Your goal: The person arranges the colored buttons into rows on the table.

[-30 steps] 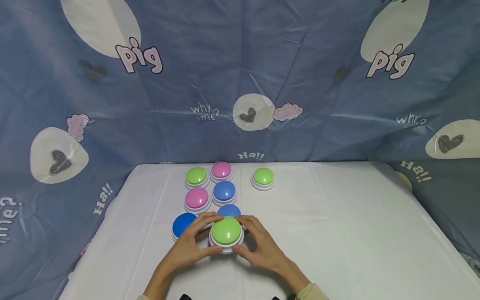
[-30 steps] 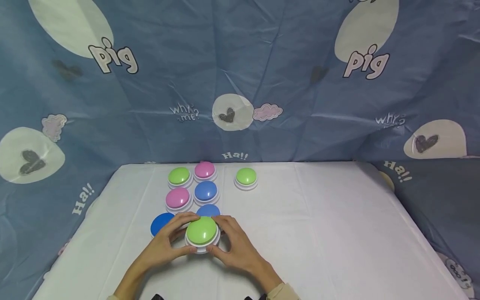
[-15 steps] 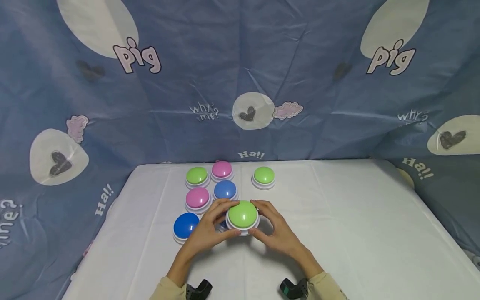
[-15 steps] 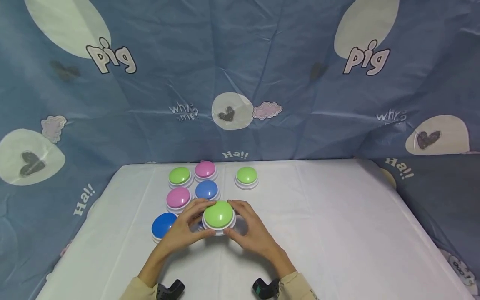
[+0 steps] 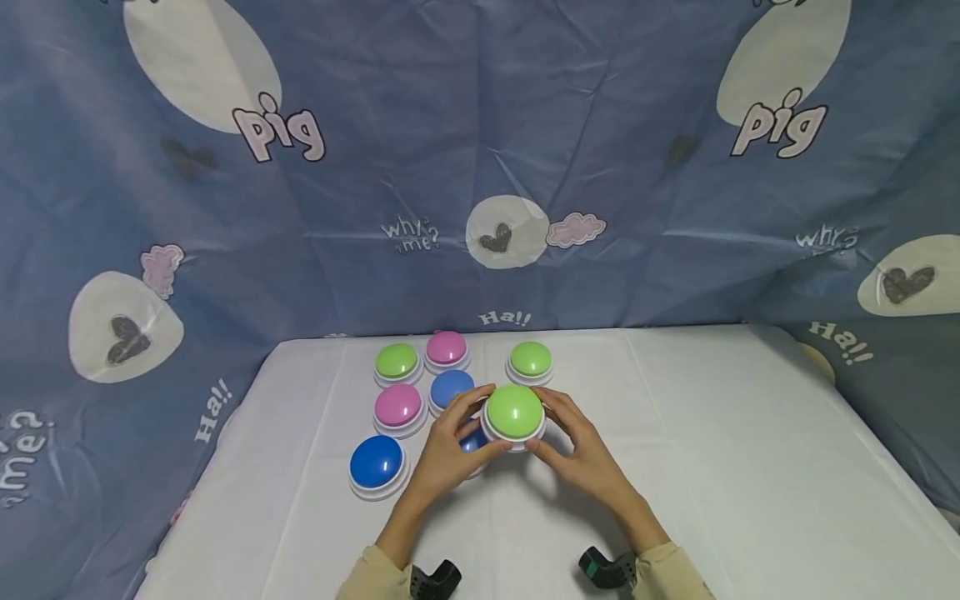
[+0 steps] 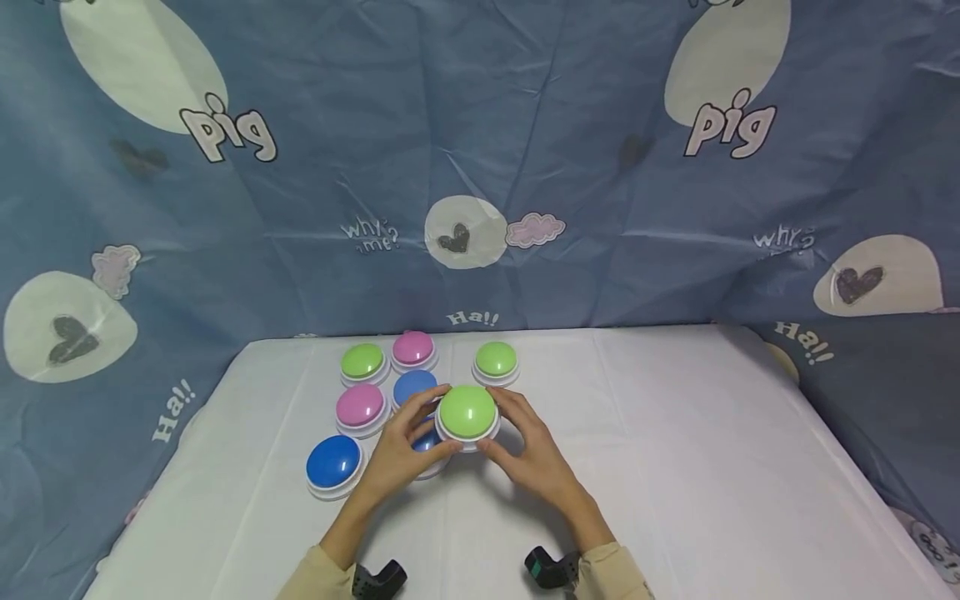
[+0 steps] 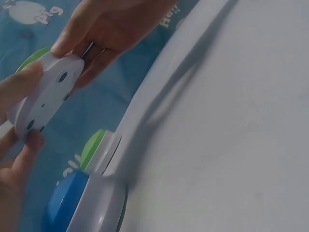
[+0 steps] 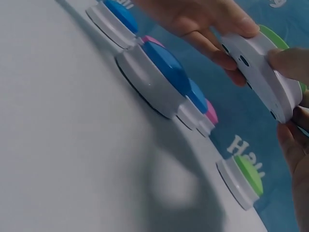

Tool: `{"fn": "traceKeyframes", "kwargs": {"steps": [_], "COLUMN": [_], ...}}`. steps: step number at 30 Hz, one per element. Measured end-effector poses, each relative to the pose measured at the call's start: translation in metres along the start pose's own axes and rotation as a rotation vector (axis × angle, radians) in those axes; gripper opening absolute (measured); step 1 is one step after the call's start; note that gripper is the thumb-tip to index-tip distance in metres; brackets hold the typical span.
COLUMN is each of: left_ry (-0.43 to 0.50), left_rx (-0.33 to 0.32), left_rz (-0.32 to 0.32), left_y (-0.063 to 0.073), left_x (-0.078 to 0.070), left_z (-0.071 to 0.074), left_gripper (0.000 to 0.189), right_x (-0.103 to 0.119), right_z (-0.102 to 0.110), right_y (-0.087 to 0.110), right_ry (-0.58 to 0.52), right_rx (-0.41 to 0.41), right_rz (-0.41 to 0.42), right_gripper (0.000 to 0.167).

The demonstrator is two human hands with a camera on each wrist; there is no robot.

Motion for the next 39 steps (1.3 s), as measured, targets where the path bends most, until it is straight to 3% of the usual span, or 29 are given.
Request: {"fn": "traceKeyframes", "kwargs": {"steps": [2,9,17,21,29,39], "left_ry": [0.011,0.065,0.061,0.055,0.027,0.011], "left_rx": [-0.013,-0.091,-0.131,-0.152,-0.208,-0.296], "left_rz": [-0.011,-0.031,-0.061,-0.050,-0.100,-0.123], "left_y": [-0.004,-0.020,-0.030,-0.033,-0.038,-0.042], "left_x": [0.001,0.029,0.031,0.026,-0.005,0.000], "left_z": [-0.003,-0.016,-0.029,-0.034,-0.041,-0.060], "left_gripper": [0.072,0.072,0.070,0.070,0.068,0.065], "right_x": [-0.002,-0.006,-0.015,-0.020,-0.030,-0.040], "right_z": [0.004,0.018,0.033,0.038,0.050,0.062], "right_y": [-0.001,-0.005,-0.008,-0.009,-0.009,-0.006], "right_ry": [-0.005,-0.008,-0.031,-0.043,-0.077,-0.018], "right_rx": [-0.011,-0.049,-0.069,-0.079,-0.112,-0.117], "right_rz": [-0.011,-0.016,-0.016,-0.009,0.010,-0.021], "right_gripper": [0.064,0.064,0.063,0.062,0.063,0.064]}}
Point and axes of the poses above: each hand's wrist, its own y-axis away from the middle knuckle, its own z-axis out of the back of the hand, x = y × z, the point moved 8 cm from there along -y, towards the middle knuckle, and after that the axes turned 3 degrees about z, right-handed, at the moved point
